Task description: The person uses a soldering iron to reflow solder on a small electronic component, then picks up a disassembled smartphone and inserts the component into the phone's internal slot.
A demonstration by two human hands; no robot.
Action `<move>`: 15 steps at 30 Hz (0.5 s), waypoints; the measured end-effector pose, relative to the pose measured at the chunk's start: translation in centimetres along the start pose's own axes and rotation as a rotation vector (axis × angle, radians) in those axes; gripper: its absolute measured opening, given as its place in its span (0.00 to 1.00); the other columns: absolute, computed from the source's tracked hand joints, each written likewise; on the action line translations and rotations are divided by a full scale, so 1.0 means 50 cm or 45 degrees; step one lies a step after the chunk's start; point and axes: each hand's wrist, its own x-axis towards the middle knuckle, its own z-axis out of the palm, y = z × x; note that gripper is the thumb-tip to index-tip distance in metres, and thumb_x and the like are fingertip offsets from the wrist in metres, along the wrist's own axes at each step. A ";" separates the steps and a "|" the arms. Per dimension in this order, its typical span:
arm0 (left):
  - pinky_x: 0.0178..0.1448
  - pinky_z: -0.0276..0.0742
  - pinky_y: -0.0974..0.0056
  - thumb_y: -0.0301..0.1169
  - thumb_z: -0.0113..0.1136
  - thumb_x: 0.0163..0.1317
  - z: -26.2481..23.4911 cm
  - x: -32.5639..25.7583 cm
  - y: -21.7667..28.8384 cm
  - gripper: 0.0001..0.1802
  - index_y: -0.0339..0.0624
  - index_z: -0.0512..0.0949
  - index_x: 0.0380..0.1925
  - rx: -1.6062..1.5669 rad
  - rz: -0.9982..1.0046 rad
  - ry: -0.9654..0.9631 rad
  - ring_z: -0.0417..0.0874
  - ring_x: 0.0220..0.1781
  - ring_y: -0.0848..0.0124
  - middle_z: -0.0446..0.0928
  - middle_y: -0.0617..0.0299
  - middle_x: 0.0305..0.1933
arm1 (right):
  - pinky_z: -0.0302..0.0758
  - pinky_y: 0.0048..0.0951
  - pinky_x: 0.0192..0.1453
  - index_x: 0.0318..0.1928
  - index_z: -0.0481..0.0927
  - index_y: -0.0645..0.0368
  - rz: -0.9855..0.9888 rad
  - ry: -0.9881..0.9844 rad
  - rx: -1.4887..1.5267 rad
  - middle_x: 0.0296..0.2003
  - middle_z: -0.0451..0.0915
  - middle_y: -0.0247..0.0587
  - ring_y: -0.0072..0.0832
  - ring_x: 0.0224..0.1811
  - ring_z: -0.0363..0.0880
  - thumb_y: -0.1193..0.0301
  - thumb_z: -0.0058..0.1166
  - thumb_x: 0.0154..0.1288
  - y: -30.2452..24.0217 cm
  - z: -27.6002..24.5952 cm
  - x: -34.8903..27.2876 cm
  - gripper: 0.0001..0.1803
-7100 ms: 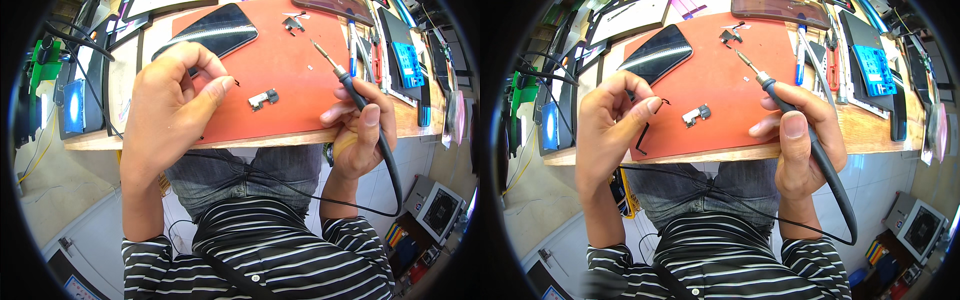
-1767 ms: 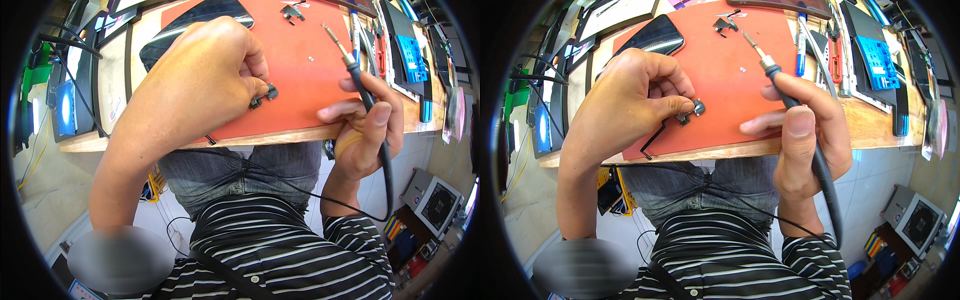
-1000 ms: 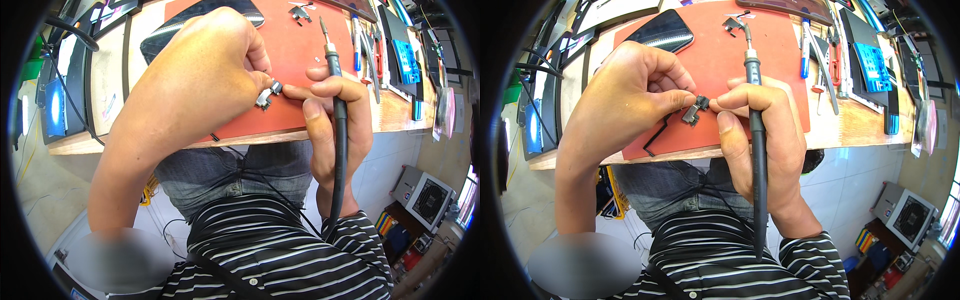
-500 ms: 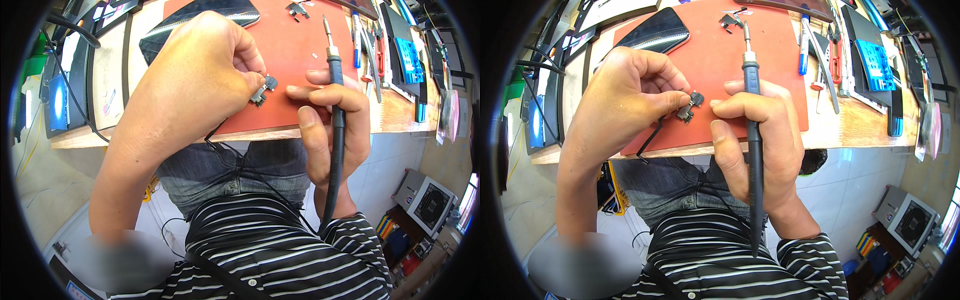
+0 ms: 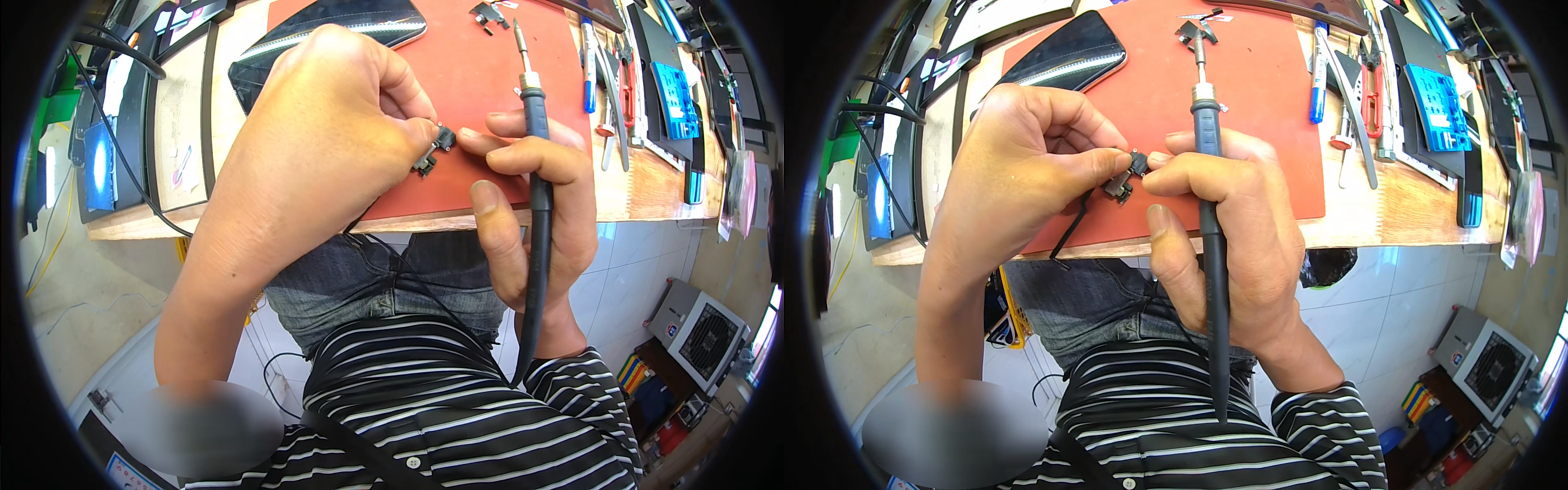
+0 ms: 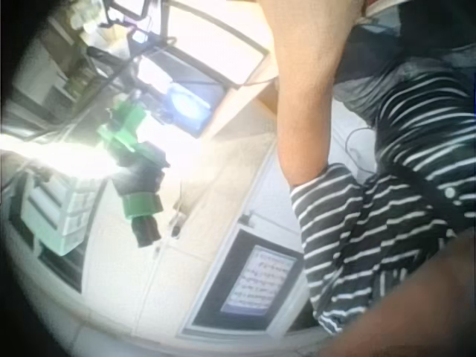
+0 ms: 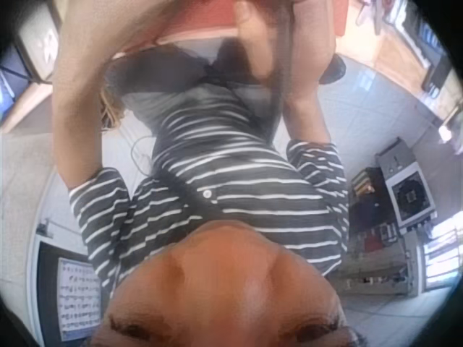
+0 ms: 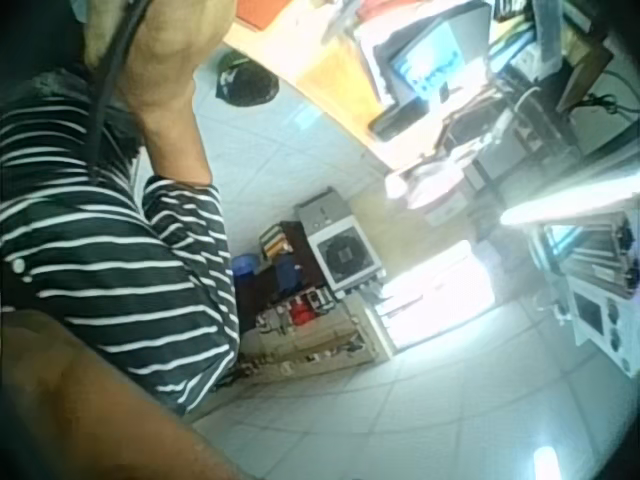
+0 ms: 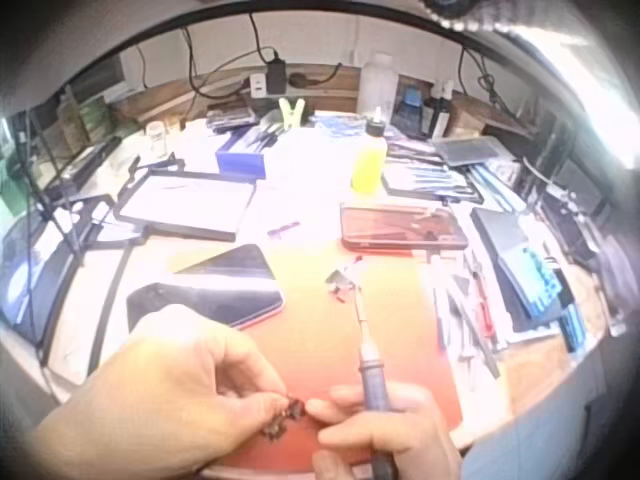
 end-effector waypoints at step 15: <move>0.33 0.78 0.75 0.20 0.69 0.58 0.010 -0.007 -0.013 0.03 0.30 0.84 0.31 0.012 0.077 0.111 0.83 0.29 0.80 0.84 0.61 0.28 | 0.79 0.40 0.55 0.44 0.80 0.66 0.020 0.026 0.025 0.40 0.83 0.49 0.43 0.50 0.82 0.83 0.60 0.55 0.002 0.002 -0.002 0.14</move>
